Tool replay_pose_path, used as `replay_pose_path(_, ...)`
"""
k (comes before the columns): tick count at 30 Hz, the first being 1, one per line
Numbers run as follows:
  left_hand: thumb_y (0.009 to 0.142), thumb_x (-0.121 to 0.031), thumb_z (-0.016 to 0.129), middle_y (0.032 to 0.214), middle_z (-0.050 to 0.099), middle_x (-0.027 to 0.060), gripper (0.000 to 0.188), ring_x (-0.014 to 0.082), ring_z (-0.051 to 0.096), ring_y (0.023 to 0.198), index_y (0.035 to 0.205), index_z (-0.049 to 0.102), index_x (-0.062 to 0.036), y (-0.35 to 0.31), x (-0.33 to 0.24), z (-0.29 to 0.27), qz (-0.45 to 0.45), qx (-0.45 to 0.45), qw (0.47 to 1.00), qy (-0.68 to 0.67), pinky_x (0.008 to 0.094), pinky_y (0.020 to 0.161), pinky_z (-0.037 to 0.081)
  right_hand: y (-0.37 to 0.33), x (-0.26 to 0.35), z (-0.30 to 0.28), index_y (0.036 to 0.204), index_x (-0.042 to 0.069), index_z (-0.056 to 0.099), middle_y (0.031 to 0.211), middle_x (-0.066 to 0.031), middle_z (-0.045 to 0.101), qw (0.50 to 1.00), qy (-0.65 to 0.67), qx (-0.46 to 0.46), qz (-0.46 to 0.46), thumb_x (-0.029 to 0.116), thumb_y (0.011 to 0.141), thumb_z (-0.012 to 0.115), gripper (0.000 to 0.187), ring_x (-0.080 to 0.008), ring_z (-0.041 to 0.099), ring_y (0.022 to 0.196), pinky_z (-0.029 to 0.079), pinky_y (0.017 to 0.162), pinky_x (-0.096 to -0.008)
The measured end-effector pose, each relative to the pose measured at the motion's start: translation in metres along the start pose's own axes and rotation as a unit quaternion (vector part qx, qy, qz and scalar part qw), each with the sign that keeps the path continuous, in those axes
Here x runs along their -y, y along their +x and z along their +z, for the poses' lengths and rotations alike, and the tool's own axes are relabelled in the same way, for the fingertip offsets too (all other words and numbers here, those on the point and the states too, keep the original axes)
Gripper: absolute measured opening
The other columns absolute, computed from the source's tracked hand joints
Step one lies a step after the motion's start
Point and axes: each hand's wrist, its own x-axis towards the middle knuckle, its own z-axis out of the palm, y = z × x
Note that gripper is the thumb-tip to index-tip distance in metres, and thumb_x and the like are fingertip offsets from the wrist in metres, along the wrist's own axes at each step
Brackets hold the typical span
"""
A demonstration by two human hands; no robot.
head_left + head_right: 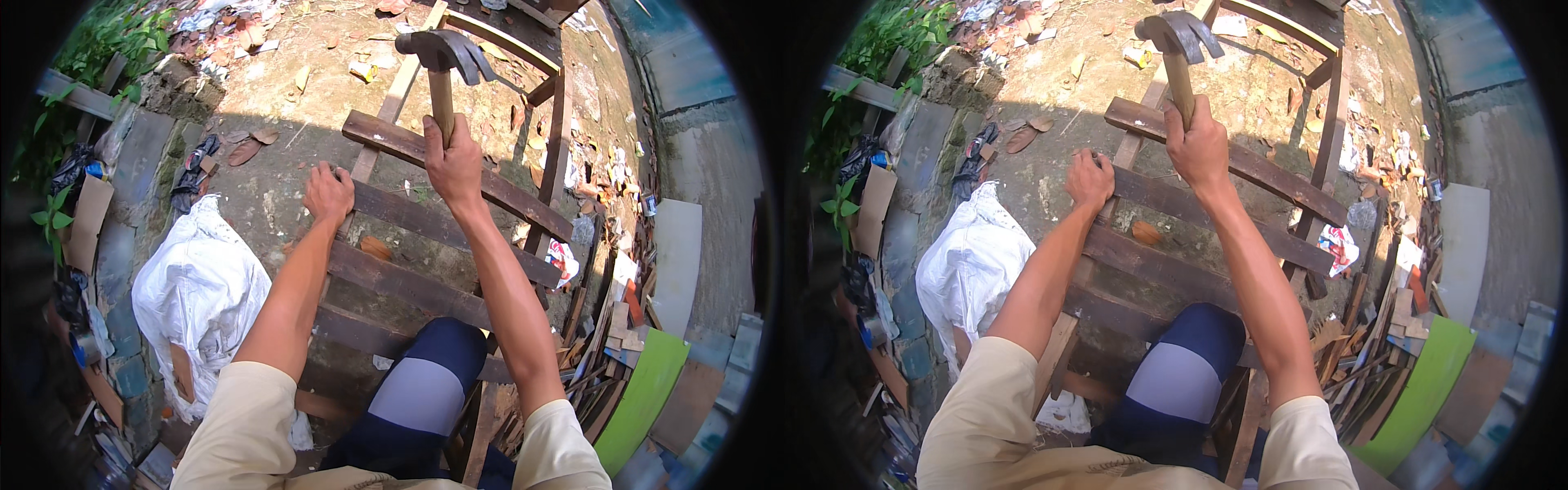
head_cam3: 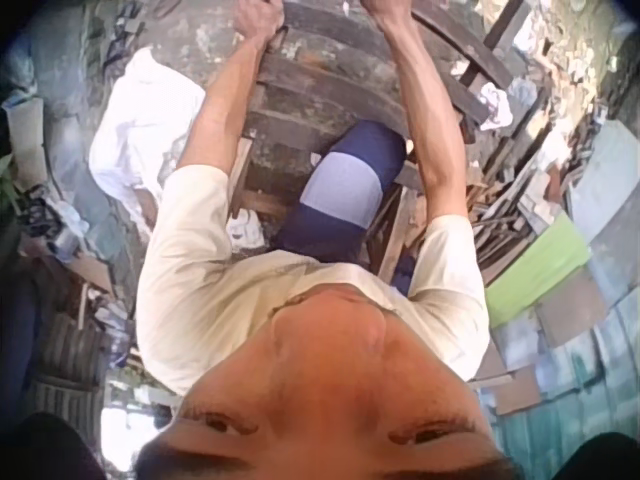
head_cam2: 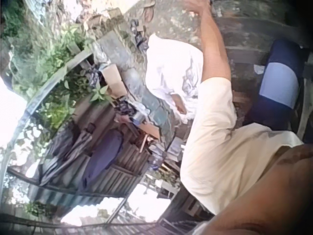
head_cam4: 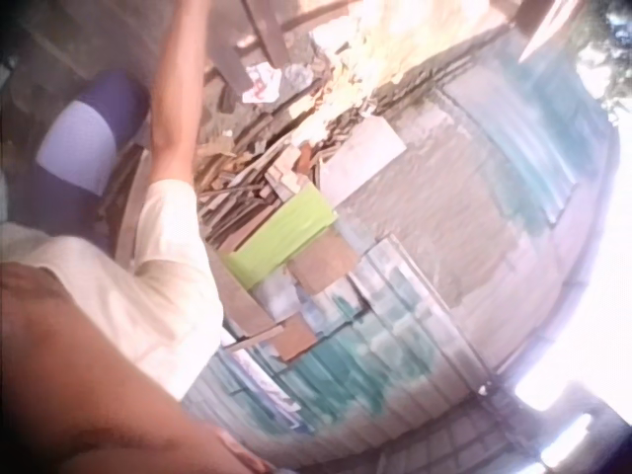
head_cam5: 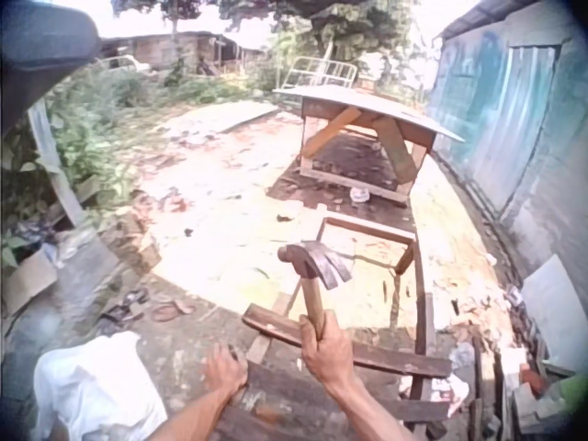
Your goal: The person sits on the ground and uses a hammer and a knife to repair a wooden frame. They hammer a wooden slat into place and then use the knife to smooth or adjust the wood.
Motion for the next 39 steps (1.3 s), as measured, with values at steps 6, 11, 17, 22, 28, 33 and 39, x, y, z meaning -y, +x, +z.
replay_pose_path(6, 0.097, -0.037, 0.052, 0.116, 0.061, 0.0165, 0.036, 0.04, 0.061, 0.112, 0.114, 0.06, -0.0072, 0.002, -0.003, 0.004, 0.009, 0.033, 0.999, 0.012, 0.0571, 0.089, 0.05, -0.003, -0.082, 0.054, 0.106, -0.006, 0.056, 0.087, -0.035, 0.068, 0.942, -0.174, 0.241, 0.157, 0.036, 0.1, 0.055, 0.043, -0.0527, 0.068, 0.085, 0.052, 0.079, -0.0593)
replay_pose_path(11, 0.097, -0.036, 0.052, 0.115, 0.061, 0.0174, 0.035, 0.04, 0.062, 0.109, 0.112, 0.061, -0.0064, 0.004, 0.008, 0.001, 0.011, 0.021, 1.0, 0.009, 0.0569, 0.088, 0.051, 0.013, -0.005, 0.032, 0.103, -0.006, 0.057, 0.078, -0.0318, 0.067, 0.971, -0.093, 0.152, 0.158, 0.035, 0.101, 0.058, 0.041, -0.0497, 0.068, 0.073, 0.053, 0.066, -0.0542)
replay_pose_path(17, 0.096, -0.037, 0.052, 0.114, 0.062, 0.0174, 0.036, 0.0407, 0.062, 0.108, 0.112, 0.063, -0.0066, 0.004, -0.005, 0.01, 0.033, 0.023, 0.999, -0.005, 0.0564, 0.088, 0.051, -0.033, -0.07, 0.03, 0.099, -0.004, 0.055, 0.069, -0.03, 0.064, 0.989, -0.108, 0.076, 0.074, 0.033, 0.1, 0.06, 0.037, -0.0514, 0.065, 0.066, 0.052, 0.062, -0.0549)
replay_pose_path(22, 0.096, -0.039, 0.052, 0.115, 0.064, 0.0183, 0.039, 0.0406, 0.063, 0.109, 0.113, 0.065, -0.0069, 0.008, 0.0, 0.007, 0.026, 0.015, 0.999, 0.015, 0.055, 0.091, 0.05, -0.053, -0.075, -0.009, 0.098, -0.004, 0.061, 0.076, -0.0311, 0.065, 0.949, -0.167, 0.159, 0.216, 0.041, 0.101, 0.059, 0.046, -0.0501, 0.066, 0.076, 0.048, 0.071, -0.0553)
replay_pose_path(28, 0.095, -0.041, 0.051, 0.118, 0.065, 0.0182, 0.041, 0.0399, 0.063, 0.111, 0.115, 0.066, -0.0085, 0.008, -0.003, 0.004, 0.022, 0.012, 0.999, 0.034, 0.0529, 0.093, 0.05, -0.123, -0.104, -0.122, 0.092, -0.002, 0.062, 0.075, -0.0296, 0.067, 0.941, -0.224, -0.019, 0.252, 0.043, 0.1, 0.06, 0.046, -0.0498, 0.067, 0.074, 0.05, 0.068, -0.055)
replay_pose_path(33, 0.095, -0.043, 0.05, 0.123, 0.066, 0.0171, 0.044, 0.0398, 0.064, 0.113, 0.12, 0.067, -0.0107, 0.01, -0.003, 0.003, 0.018, 0.023, 0.998, 0.049, 0.0529, 0.095, 0.049, -0.157, -0.135, -0.202, 0.09, -0.003, 0.064, 0.064, -0.013, 0.061, 0.904, -0.135, -0.269, 0.303, 0.04, 0.103, 0.056, 0.045, -0.0248, 0.06, 0.058, 0.046, 0.058, -0.042)
replay_pose_path(39, 0.094, -0.045, 0.049, 0.124, 0.066, 0.0166, 0.046, 0.0395, 0.063, 0.115, 0.12, 0.067, -0.0116, 0.009, -0.006, 0.007, 0.013, 0.033, 0.998, 0.049, 0.0537, 0.097, 0.049, -0.187, -0.212, -0.251, 0.101, -0.008, 0.067, 0.092, -0.0324, 0.07, 0.858, -0.322, -0.039, 0.398, 0.048, 0.1, 0.053, 0.058, -0.0457, 0.071, 0.092, 0.052, 0.084, -0.0525)
